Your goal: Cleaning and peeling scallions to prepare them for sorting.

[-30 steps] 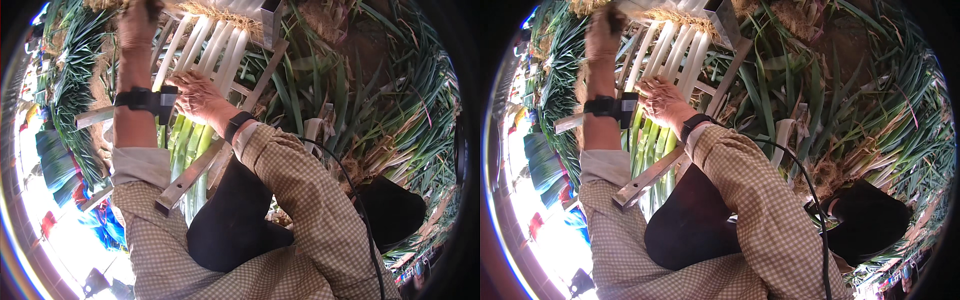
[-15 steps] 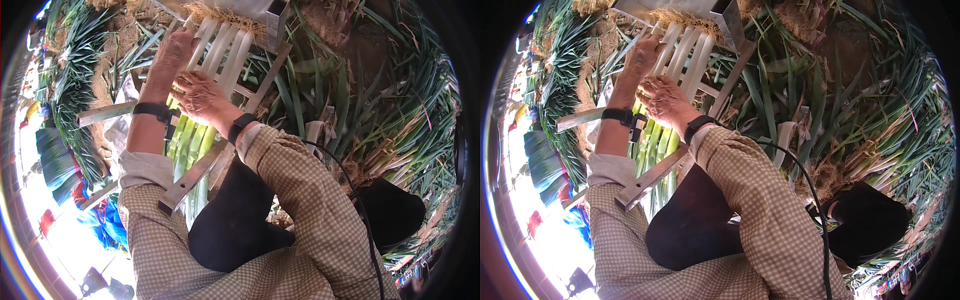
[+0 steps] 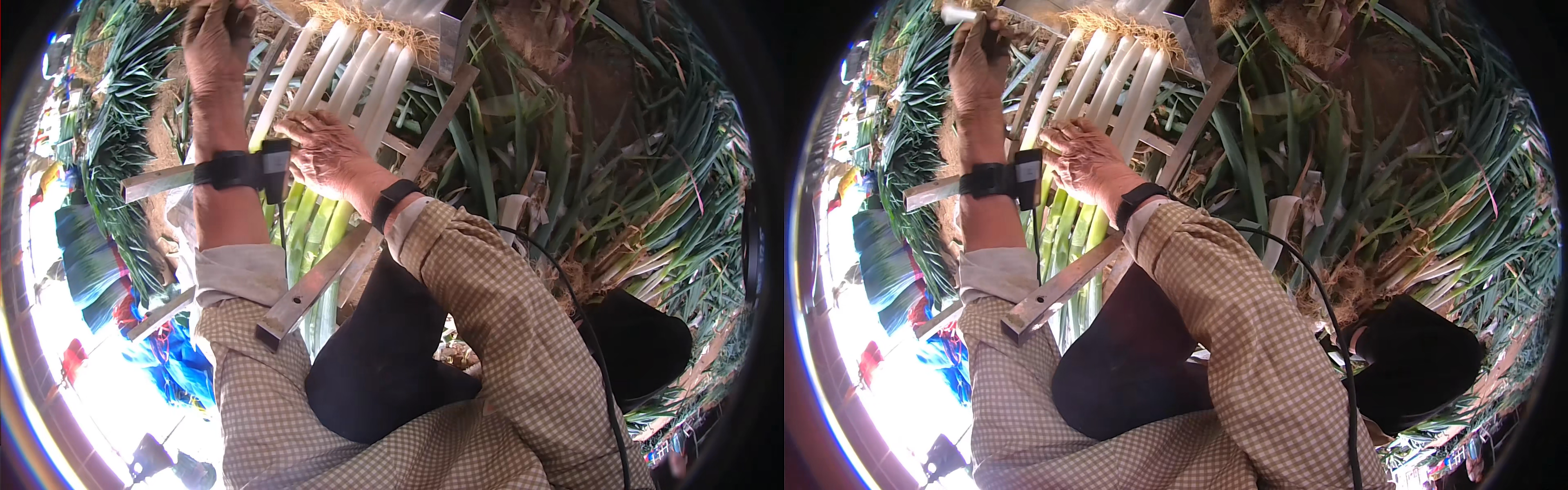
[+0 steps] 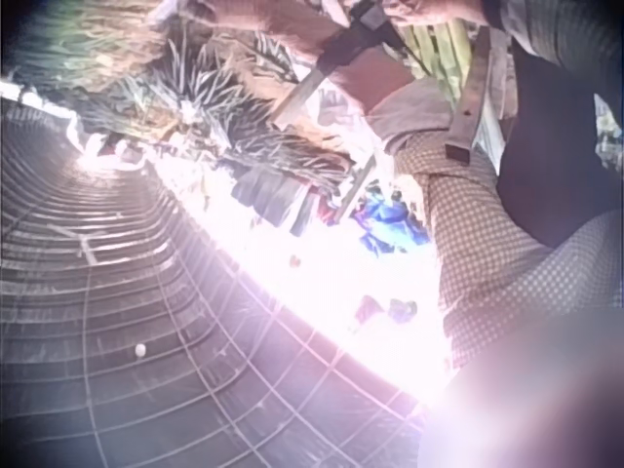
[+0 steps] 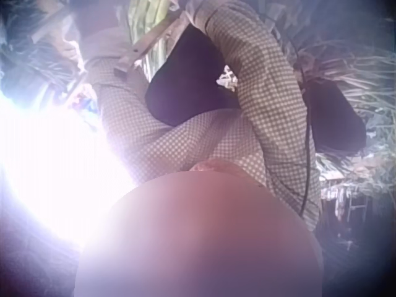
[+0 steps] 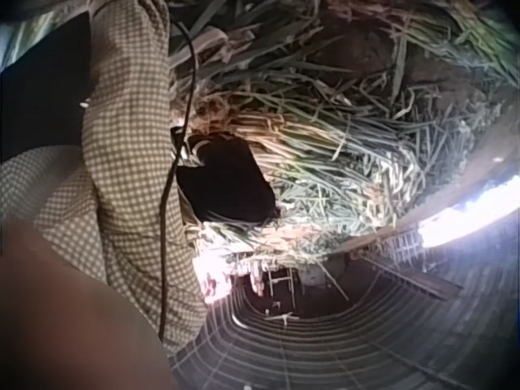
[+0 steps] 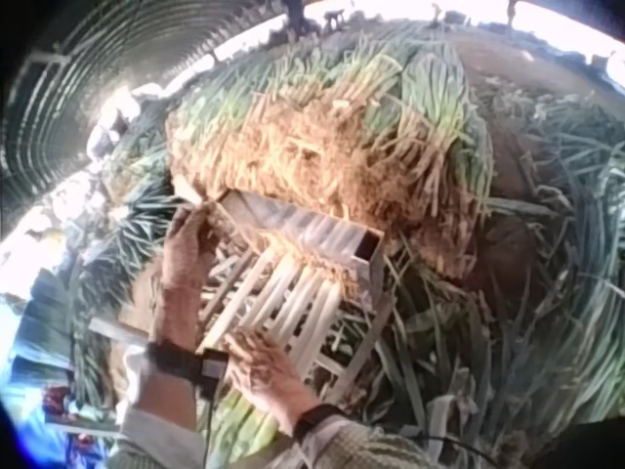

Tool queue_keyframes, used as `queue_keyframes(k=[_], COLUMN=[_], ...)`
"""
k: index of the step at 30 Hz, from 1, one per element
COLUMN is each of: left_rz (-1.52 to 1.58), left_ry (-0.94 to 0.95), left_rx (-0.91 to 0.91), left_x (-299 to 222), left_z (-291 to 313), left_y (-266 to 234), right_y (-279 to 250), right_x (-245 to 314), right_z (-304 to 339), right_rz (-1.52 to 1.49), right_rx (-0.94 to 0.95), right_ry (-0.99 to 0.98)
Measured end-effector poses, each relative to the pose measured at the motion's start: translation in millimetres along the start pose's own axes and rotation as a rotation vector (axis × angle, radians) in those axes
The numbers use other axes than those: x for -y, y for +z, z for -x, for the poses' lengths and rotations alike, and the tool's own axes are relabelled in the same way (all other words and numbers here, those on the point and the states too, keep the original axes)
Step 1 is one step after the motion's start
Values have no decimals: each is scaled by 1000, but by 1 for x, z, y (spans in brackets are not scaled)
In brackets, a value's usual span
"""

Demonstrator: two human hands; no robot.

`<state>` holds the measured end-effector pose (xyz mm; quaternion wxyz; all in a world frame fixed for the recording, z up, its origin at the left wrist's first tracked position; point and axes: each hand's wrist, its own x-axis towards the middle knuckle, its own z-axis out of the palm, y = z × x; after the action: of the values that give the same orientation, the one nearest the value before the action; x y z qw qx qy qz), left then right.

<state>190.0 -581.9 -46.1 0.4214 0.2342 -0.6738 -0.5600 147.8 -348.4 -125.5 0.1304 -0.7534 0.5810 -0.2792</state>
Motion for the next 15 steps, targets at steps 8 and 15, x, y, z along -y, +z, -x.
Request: queue_keyframes(k=[8,15], left_rz=[-1152,-1500], left_ry=[-392,-276], left_rx=[330,598], left_x=[21,34], left_z=[67,66], left_y=[9,35], right_y=[12,6], right_x=[-1,-5], right_z=[-1,2], right_rz=[30,55], right_rx=[-109,-110], right_ry=[-7,-4])
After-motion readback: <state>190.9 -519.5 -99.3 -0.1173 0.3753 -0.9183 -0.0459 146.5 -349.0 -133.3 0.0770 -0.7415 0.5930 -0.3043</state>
